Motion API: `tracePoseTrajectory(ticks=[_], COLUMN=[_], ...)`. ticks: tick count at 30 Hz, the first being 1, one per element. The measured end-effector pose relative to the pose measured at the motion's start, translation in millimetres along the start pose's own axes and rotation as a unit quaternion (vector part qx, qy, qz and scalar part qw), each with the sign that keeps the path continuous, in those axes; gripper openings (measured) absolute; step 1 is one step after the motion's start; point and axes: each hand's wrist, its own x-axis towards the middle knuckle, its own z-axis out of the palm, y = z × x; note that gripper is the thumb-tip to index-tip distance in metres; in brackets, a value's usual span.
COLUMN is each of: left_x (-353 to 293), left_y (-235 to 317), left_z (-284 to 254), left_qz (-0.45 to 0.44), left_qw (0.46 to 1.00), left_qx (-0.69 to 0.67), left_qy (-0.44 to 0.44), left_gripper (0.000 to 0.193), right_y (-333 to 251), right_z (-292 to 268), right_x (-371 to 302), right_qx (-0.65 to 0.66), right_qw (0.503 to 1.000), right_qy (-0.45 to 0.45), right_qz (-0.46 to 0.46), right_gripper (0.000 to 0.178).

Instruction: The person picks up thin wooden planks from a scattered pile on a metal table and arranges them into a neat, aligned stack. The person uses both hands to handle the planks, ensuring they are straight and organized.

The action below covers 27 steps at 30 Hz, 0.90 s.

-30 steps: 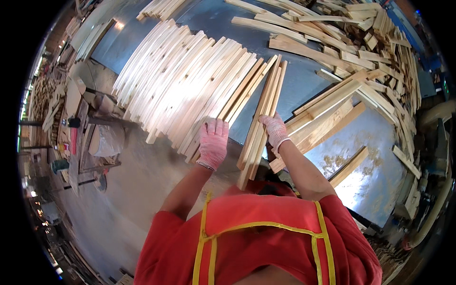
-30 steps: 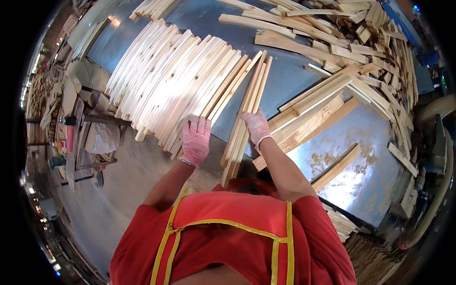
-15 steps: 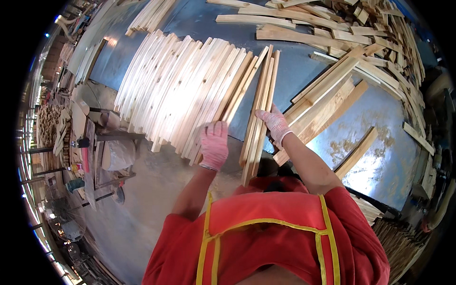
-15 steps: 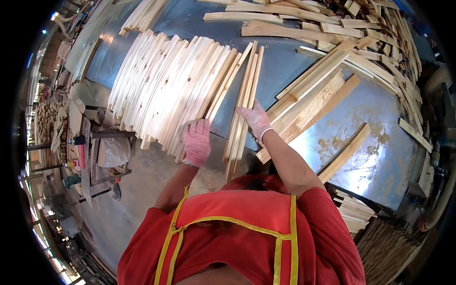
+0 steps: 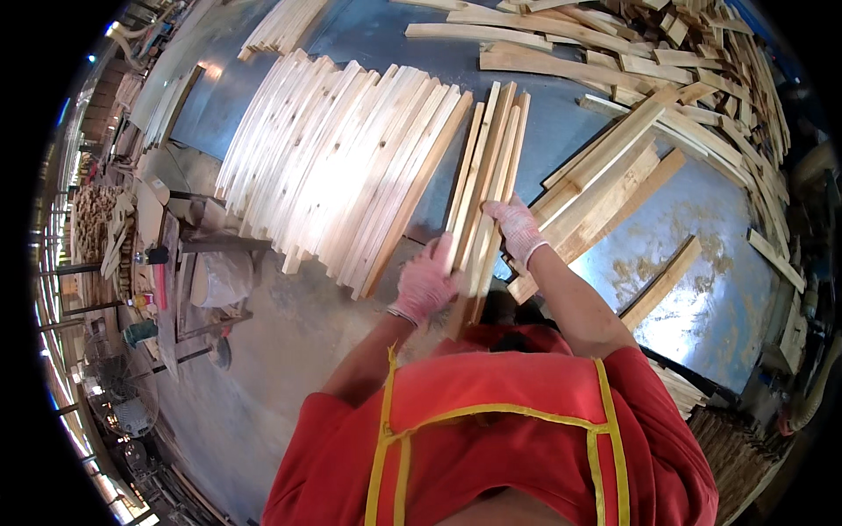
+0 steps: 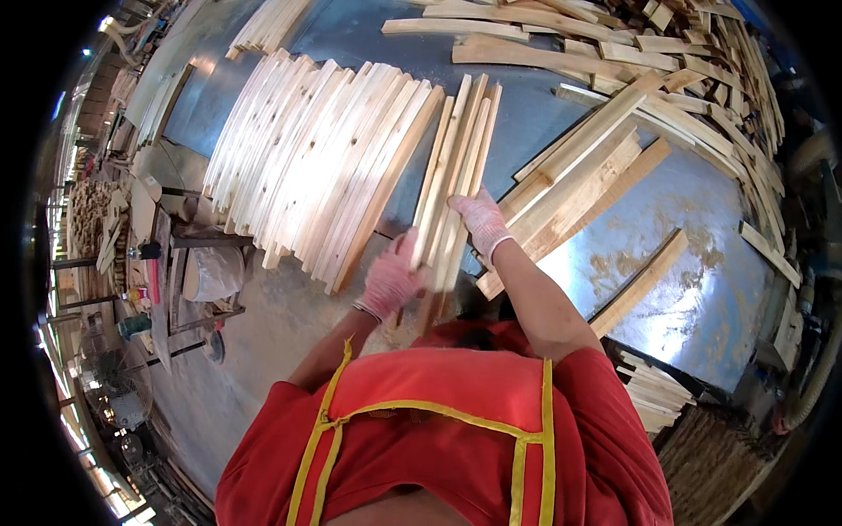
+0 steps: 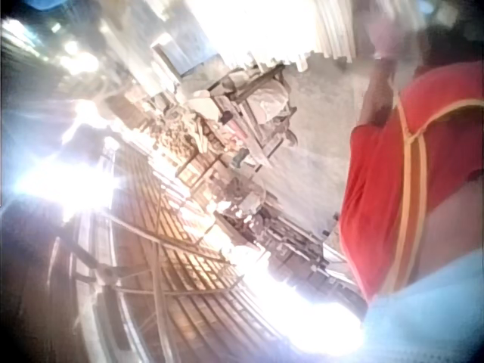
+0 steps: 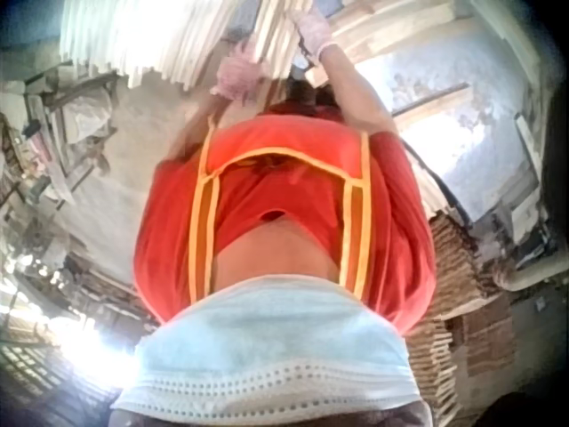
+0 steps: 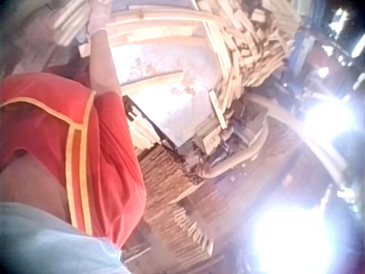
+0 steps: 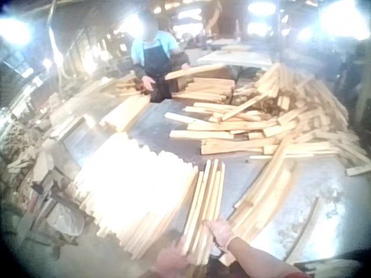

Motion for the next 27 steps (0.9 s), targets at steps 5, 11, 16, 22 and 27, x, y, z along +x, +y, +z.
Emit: tracePoseTrajectory(ticks=[5,11,16,22,27], left_x=[0.6,-4.9,-47.4,-44.6,-33.6], left_y=[4.9,-14.0,15.7,29.4,7.1], left_z=[4.5,-12.6,-100.4,-102.6,-66.6], left_qz=[-0.037,-0.059,-0.102,-0.020,0.002], left_qw=[0.998,0.985,0.944,0.949,0.940], left_qx=[0.048,-0.141,-0.312,-0.263,-0.326], left_qy=[-0.034,0.076,0.019,0.173,0.103], left_gripper=[0.098,0.076,0.066,0.061,0.062], right_y=[2.3,-5.9,-59.0,-19.7,-35.5], right_z=[0.3,11.7,38.9,62.7,22.9], right_x=[-0.7,-9.7,-27.1,47.0,-15.5], right_qx=[0.006,-0.196,-0.546,-0.466,0.063], right_qw=[1.000,0.976,0.838,0.851,0.953], right_qy=[-0.004,0.097,-0.005,-0.177,-0.295], right_qz=[-0.011,0.007,-0.013,-0.167,0.028], right_gripper=[0.062,0.053,0.062,0.053,0.050])
